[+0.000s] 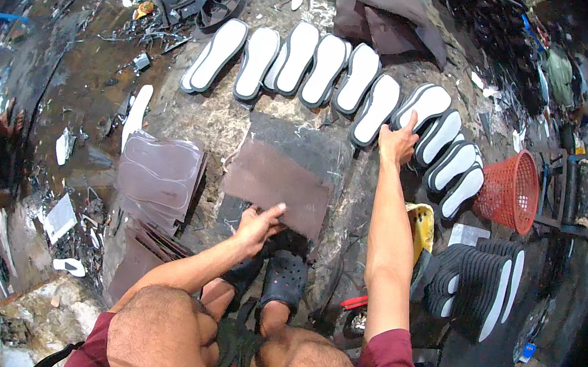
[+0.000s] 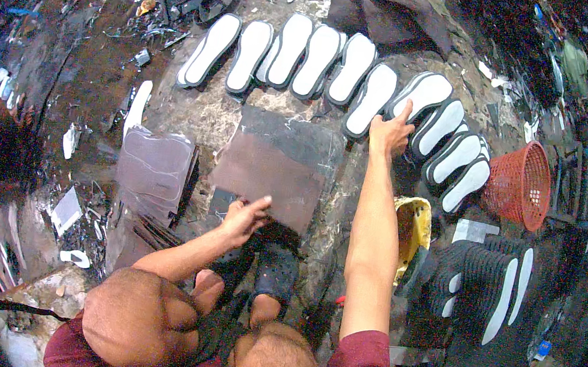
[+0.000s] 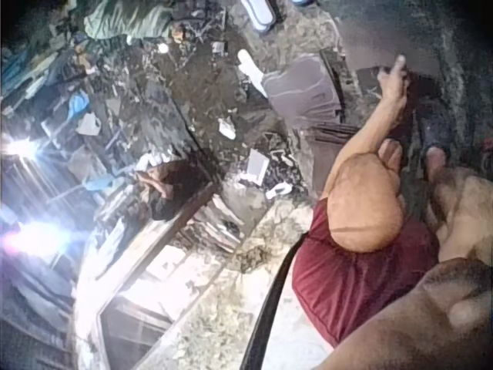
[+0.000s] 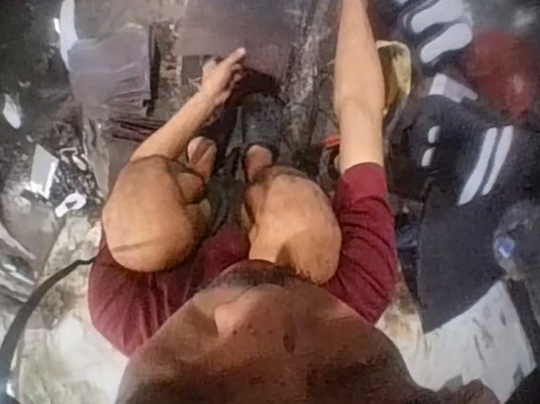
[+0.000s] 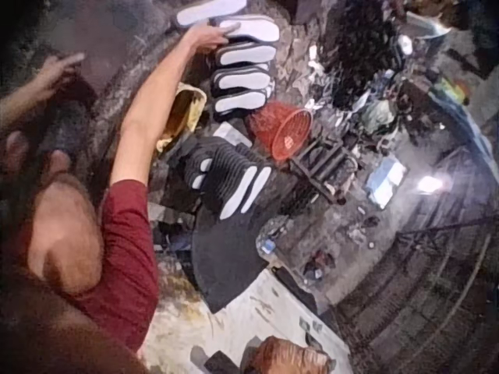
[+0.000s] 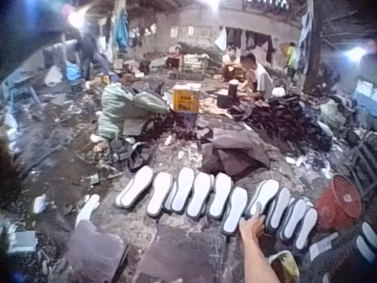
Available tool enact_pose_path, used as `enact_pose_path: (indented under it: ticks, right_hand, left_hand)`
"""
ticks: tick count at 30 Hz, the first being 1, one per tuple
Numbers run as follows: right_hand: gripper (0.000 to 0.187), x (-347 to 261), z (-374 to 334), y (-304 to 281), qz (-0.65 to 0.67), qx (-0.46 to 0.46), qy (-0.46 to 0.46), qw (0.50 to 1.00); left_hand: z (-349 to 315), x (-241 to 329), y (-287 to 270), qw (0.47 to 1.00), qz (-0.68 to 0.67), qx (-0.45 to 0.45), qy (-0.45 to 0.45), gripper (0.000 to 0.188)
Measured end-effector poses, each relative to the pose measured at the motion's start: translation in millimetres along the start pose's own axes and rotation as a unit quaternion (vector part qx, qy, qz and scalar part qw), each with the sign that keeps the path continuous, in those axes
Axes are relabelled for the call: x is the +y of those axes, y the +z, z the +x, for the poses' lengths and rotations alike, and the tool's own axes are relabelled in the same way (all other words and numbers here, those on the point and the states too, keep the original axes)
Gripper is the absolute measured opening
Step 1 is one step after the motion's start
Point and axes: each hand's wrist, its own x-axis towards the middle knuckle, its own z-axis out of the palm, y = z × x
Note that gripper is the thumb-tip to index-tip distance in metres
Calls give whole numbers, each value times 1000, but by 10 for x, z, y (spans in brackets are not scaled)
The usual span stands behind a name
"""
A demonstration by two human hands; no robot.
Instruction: The person sits on the floor and repeatedly picks up brown insole pieces and white shoe soles, aligns them, and places them together. The person handles the parts one at a time, occasionally adjusting alignment before setting the paired insole and sole aside.
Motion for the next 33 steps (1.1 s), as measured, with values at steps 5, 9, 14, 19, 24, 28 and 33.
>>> enact_pose_path:
  ticks: [5, 9, 14, 19, 24, 28, 33]
  right_hand:
    - [85, -73, -23, -46, 36, 25, 40, 998]
    - [88, -33, -14, 0, 103, 76, 49, 991]
    - [88, -42, -87, 61, 168, 64, 61, 982]
    - [82, 107, -99, 131, 285, 157, -14, 946]
    - [82, 360, -175, 68, 233, 148, -74, 958]
    - [85, 476, -88, -182, 217, 109, -80, 967]
    - [97, 331, -27, -123, 257, 95, -139, 952]
  left_hand:
    - [50, 85, 40, 1000, -1, -5, 6, 46]
    - [-20, -166, 125, 995, -27, -41, -90, 67]
    - [-188, -198, -1, 950, 33, -184, -249, 78]
    - [-450, -70, 54, 913, 138, -257, -286, 59]
    - [-172, 298, 418, 917, 264, -296, 34, 47]
    - [632, 641, 1439, 864, 331, -275, 261, 71]
    - [1387, 967, 2522, 888, 340, -212, 225, 115]
